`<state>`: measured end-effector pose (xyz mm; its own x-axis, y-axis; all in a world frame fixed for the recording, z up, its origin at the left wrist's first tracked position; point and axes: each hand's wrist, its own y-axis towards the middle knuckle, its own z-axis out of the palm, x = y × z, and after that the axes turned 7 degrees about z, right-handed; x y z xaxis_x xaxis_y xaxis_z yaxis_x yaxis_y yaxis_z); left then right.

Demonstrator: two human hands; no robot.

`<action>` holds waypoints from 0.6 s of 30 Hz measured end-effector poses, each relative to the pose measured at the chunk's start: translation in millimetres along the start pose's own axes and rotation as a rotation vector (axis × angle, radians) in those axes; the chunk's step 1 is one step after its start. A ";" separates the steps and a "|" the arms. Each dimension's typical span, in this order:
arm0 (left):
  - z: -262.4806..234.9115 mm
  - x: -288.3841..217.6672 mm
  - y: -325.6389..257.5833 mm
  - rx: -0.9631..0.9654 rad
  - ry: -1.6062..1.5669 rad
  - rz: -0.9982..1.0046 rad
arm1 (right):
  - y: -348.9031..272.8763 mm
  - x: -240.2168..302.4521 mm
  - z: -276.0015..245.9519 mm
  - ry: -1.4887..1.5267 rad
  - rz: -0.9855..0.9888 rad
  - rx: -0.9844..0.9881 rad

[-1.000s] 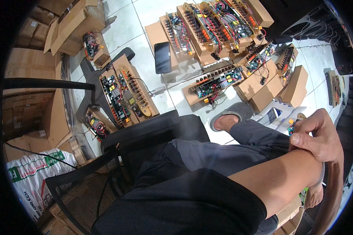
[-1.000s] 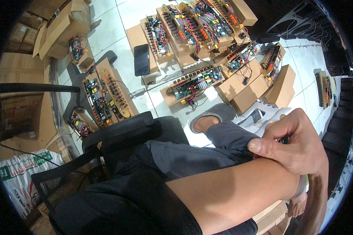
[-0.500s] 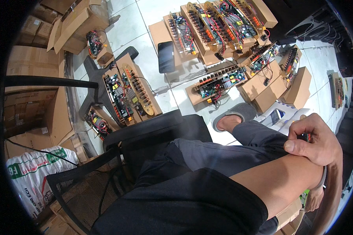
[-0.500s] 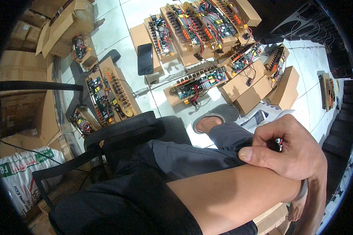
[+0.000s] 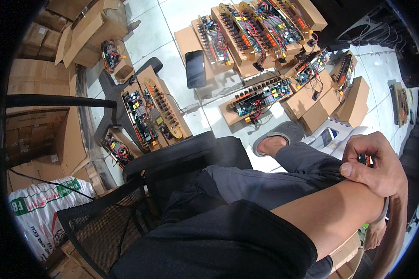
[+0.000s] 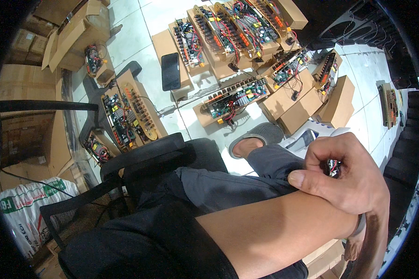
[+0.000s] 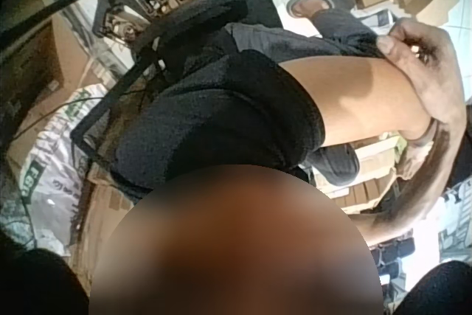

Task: The person sits cross-legged and uses a hot glue gun to apply glue to a wire connector on a circuit board. They then connect the wire to the board and inspect the connection.

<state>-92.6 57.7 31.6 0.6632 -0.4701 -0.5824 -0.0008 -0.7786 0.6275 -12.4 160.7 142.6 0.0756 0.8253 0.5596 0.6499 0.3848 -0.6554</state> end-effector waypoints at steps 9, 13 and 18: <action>-0.9 1.1 -4.2 -0.002 0.004 -0.006 | -7.8 -3.4 3.9 -0.014 0.020 -0.193; 1.1 -1.9 -1.8 0.000 -0.004 0.006 | -7.3 -5.1 4.2 0.027 0.001 -0.145; -0.1 -0.3 -4.9 -0.003 0.002 0.008 | -10.7 -3.2 6.7 -0.103 -0.048 -0.255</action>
<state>-92.7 61.6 28.7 0.6644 -0.4753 -0.5768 -0.0038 -0.7739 0.6334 -24.7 156.7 144.4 -0.0286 0.8515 0.5236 0.8212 0.3187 -0.4734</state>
